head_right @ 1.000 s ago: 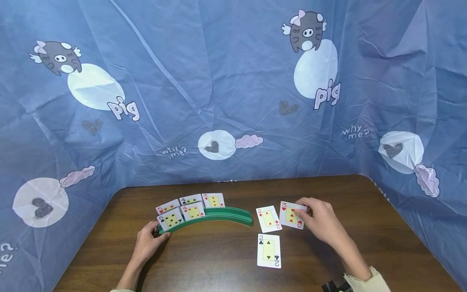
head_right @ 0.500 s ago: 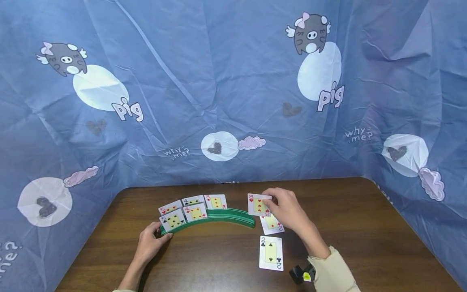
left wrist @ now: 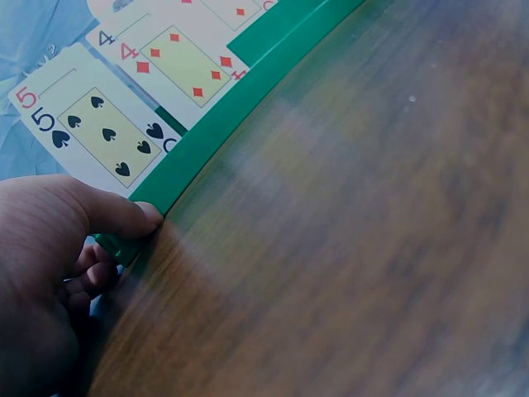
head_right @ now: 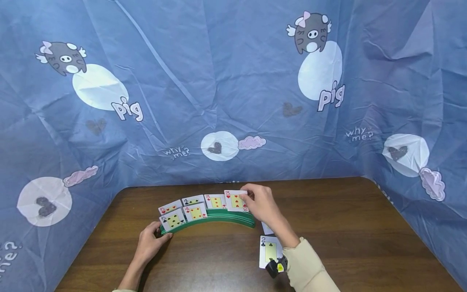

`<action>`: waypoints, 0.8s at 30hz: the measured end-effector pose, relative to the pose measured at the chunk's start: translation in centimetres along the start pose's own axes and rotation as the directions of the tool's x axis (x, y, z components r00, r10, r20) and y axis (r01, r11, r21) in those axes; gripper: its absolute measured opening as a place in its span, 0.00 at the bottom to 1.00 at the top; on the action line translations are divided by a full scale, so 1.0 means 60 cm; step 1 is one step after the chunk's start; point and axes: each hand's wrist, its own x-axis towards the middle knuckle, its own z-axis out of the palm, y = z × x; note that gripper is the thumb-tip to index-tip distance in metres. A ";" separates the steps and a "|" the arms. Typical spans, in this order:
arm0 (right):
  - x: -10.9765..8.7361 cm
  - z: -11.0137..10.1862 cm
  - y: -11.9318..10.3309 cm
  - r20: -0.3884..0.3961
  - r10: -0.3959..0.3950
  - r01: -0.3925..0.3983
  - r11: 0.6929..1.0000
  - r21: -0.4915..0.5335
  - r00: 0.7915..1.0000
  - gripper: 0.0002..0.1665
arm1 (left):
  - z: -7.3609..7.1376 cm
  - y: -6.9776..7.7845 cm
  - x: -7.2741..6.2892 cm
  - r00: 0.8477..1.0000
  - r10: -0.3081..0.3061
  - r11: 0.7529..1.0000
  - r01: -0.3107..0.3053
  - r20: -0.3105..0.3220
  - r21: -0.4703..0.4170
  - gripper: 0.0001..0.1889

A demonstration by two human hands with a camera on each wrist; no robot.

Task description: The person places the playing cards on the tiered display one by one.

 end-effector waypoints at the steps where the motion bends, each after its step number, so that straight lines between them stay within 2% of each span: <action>1: 0.002 0.005 -0.002 0.001 0.001 -0.001 1.000 0.006 1.000 0.06 | 0.000 0.000 0.000 1.000 0.000 1.000 0.000 0.000 0.001 0.15; 10: 0.014 0.045 -0.010 -0.025 -0.021 0.022 0.999 0.033 0.999 0.06 | 0.001 -0.001 -0.001 1.000 0.003 1.000 -0.003 -0.002 -0.002 0.16; 19: 0.016 0.085 -0.011 -0.047 -0.023 0.026 0.997 0.066 0.999 0.04 | 0.000 -0.002 -0.002 0.999 0.036 0.999 -0.037 -0.028 -0.014 0.15; 24: 0.017 0.105 -0.010 -0.062 -0.015 0.021 0.996 0.088 0.998 0.05 | 0.002 -0.004 0.000 0.999 0.025 1.000 -0.025 -0.020 -0.006 0.15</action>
